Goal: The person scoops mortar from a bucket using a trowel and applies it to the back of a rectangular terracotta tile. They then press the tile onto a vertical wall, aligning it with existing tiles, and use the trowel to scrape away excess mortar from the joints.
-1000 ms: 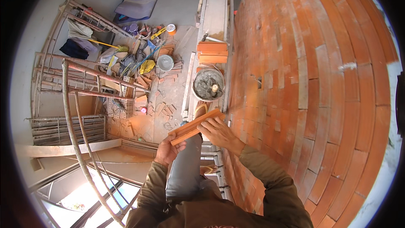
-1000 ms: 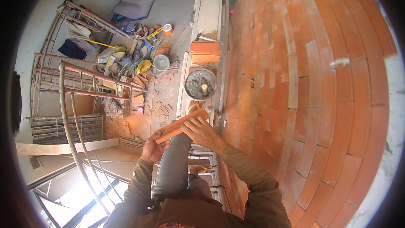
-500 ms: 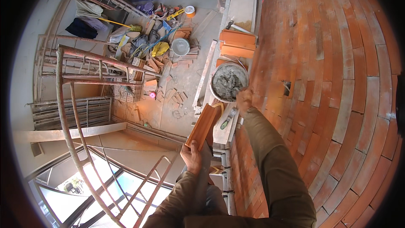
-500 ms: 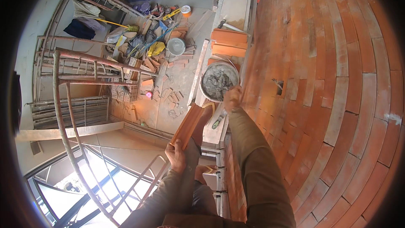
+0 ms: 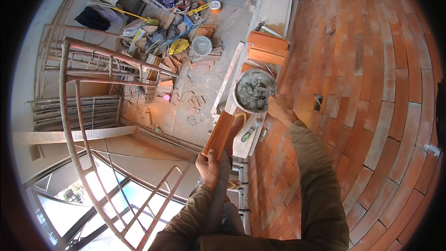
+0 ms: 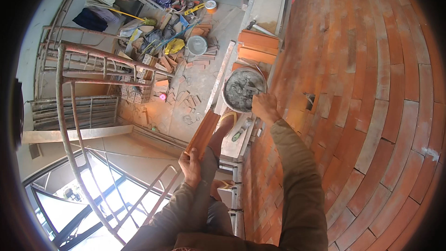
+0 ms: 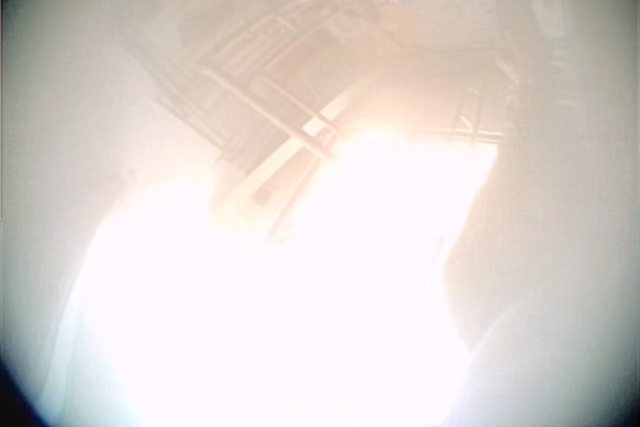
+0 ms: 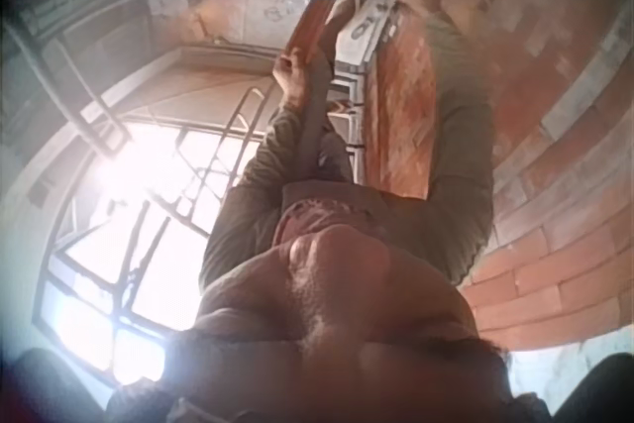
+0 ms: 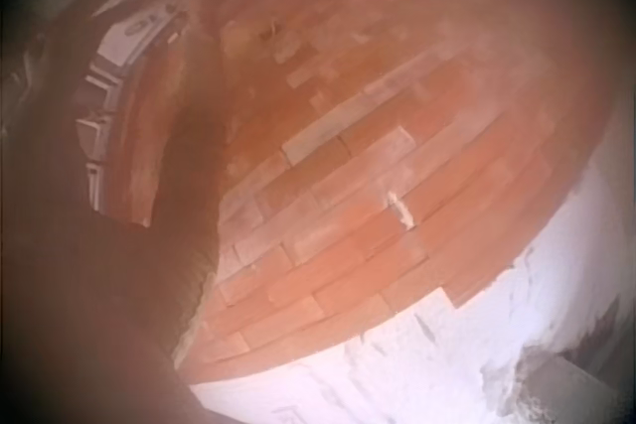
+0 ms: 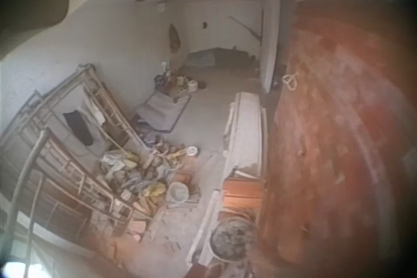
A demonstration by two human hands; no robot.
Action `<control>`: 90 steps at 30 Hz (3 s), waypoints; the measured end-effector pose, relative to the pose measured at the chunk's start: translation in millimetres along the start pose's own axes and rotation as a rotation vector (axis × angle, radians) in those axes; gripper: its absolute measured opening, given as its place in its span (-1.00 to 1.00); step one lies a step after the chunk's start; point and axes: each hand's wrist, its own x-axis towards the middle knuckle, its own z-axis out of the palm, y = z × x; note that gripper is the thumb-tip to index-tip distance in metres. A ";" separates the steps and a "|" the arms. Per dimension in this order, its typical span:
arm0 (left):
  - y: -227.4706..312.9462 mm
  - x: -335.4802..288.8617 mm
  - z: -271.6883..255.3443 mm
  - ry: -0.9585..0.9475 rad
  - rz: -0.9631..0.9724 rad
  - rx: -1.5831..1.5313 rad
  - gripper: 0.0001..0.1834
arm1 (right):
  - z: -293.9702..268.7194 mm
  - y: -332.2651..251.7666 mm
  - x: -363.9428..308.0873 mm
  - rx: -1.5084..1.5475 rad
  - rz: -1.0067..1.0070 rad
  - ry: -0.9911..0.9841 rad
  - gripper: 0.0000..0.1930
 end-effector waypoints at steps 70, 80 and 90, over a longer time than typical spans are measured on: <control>21.6 -0.6 14.9 -0.073 -0.028 0.019 -0.63 | 68.5 47.5 4.5 1.085 0.482 -0.244 -0.59; 25.6 1.3 15.4 -0.069 -0.104 -0.018 -0.64 | 104.9 43.7 -13.8 1.642 0.636 -0.286 -0.65; 7.6 34.5 40.8 -0.171 -0.265 -0.206 -0.79 | 149.9 39.0 -74.9 2.097 0.583 -0.234 -0.60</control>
